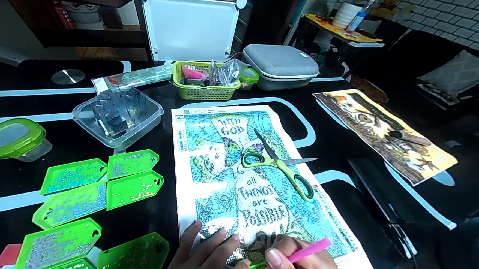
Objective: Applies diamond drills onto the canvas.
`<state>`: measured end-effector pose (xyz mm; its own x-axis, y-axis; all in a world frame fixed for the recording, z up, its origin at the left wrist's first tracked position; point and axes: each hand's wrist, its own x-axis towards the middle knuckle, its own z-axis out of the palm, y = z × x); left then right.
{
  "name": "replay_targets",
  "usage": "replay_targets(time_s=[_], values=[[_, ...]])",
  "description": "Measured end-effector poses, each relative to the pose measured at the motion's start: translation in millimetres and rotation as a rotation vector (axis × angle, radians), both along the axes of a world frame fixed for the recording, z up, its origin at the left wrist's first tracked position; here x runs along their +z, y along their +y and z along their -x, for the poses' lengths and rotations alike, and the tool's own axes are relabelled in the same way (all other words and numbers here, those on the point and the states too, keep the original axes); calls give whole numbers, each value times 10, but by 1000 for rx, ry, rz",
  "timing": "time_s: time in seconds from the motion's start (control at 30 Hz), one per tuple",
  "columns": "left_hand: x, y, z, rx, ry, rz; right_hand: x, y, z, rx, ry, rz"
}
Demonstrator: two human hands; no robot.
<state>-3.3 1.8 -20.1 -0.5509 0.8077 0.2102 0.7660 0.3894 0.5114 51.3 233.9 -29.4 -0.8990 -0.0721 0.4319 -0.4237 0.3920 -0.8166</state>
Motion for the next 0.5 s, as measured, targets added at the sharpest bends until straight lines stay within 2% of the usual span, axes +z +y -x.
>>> replay_targets(time_s=[0.5], values=[[-18,-4,-2,-3,2,0,-43,-15,4,-60,57,-76]])
